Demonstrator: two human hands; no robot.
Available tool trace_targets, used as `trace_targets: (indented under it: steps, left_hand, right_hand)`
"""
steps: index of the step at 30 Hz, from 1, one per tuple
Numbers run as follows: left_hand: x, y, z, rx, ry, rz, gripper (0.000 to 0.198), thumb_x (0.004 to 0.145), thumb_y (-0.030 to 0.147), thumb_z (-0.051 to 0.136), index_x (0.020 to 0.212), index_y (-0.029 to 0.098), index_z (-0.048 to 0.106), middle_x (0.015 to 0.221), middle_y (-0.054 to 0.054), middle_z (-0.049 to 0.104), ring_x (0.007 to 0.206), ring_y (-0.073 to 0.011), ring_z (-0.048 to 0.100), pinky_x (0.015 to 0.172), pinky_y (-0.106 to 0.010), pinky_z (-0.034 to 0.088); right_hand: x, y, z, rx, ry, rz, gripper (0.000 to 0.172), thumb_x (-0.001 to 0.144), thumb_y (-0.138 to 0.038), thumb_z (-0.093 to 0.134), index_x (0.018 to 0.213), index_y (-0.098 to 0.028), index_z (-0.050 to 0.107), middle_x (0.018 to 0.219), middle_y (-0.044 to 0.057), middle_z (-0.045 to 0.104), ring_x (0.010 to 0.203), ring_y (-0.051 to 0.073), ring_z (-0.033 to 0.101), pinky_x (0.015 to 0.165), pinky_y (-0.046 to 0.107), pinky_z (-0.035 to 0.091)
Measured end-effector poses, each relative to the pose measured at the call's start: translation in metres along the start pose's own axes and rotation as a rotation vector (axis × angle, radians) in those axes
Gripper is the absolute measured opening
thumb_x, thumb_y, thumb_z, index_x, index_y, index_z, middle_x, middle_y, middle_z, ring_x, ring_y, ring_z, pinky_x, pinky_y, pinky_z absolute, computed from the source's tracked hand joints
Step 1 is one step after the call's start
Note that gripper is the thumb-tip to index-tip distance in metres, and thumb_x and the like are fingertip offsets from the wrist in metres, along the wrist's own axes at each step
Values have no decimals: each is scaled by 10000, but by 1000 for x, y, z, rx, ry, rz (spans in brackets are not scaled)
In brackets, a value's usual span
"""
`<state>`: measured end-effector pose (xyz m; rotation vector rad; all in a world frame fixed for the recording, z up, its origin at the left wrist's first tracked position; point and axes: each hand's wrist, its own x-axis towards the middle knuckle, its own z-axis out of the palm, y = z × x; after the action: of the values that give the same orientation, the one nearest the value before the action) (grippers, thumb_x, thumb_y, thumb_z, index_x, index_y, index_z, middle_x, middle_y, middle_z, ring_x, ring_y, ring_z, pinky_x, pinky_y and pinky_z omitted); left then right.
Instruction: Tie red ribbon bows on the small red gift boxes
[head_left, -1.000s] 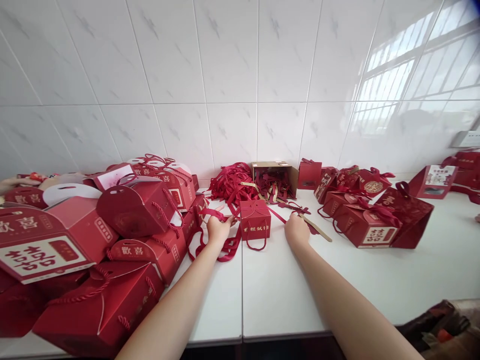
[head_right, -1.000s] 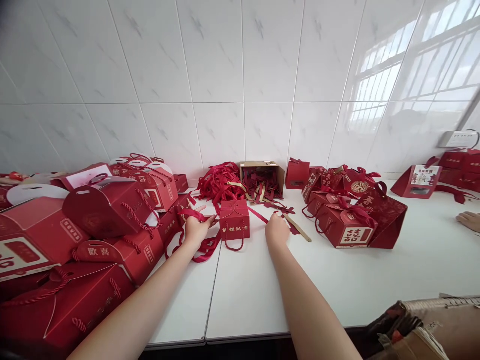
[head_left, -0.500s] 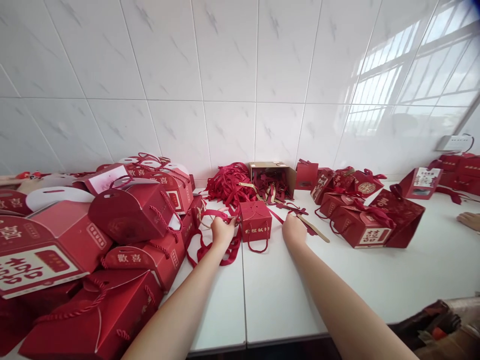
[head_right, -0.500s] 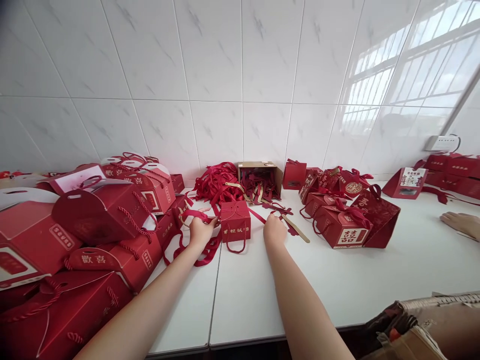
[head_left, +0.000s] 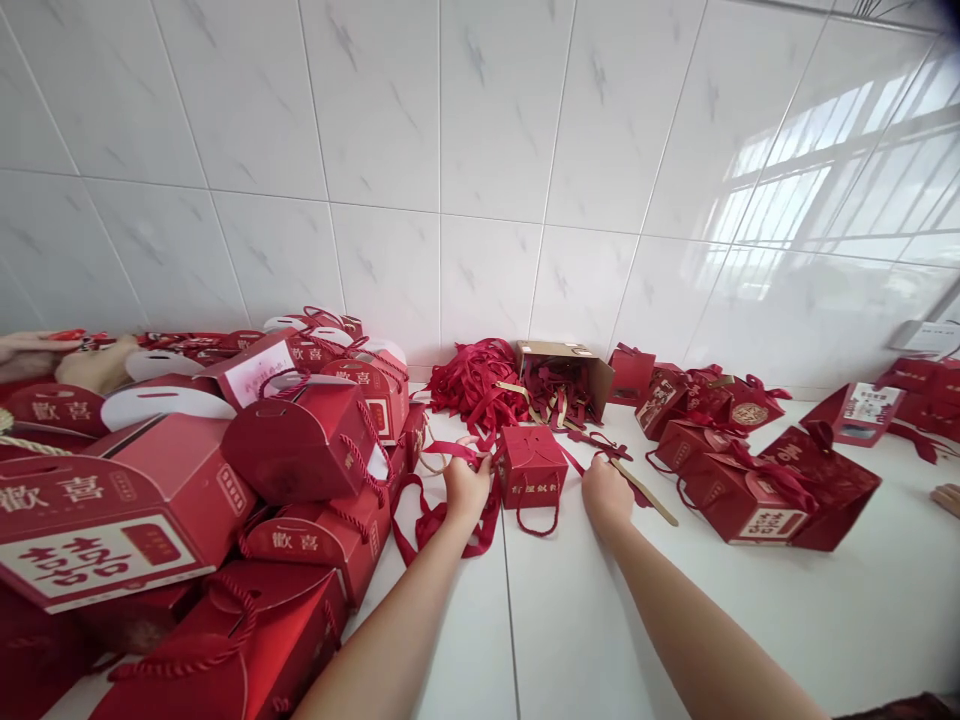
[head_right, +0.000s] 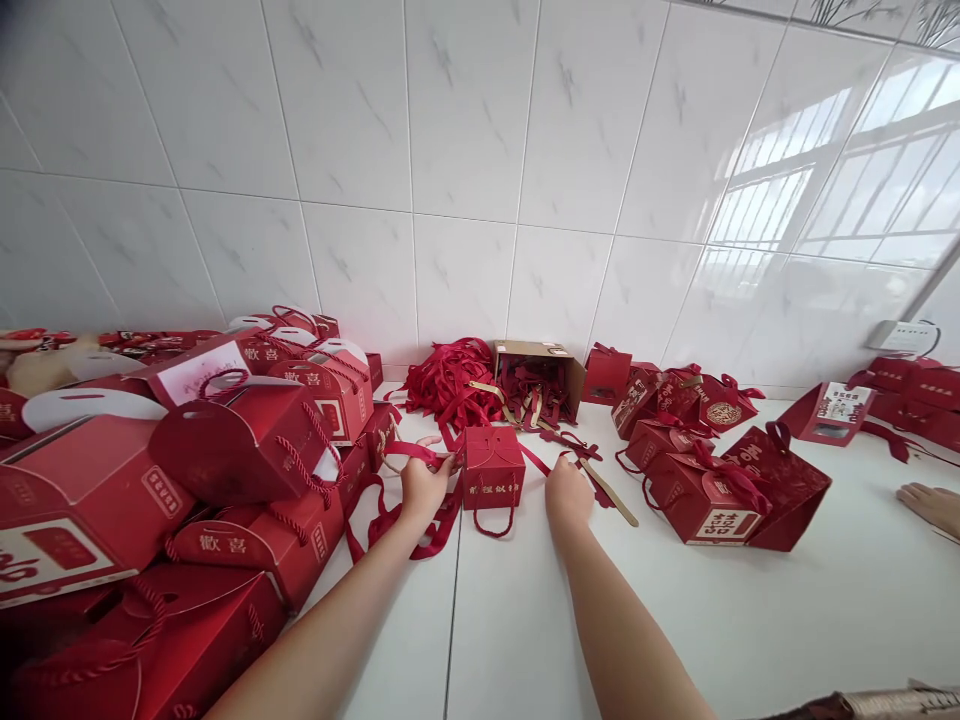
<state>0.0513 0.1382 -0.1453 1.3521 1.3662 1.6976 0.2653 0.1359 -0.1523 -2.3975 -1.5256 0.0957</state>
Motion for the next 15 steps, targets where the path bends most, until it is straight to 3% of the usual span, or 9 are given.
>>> trace_targets:
  steps: [7,15]
  left_hand:
    - [3,-10,-2,-144,-108,-100,334,714,240,687,1017,164,569,770,-61,703,756,-202,684,763,-337,522]
    - [4,-3,-3,-261,-134,-233,488,685,306,725,1100,177,503,810,-60,703,749,-189,688,758,-334,539]
  right_hand:
    - [1,0,-2,22,-34,4,310,908,-114,258,1010,-132,550,957,138,633,869,237,634,679,320,434]
    - [3,2,-4,106,-71,17,278,909,-171,293,1082,-149,509,887,135,641,845,264,624,676,342,422]
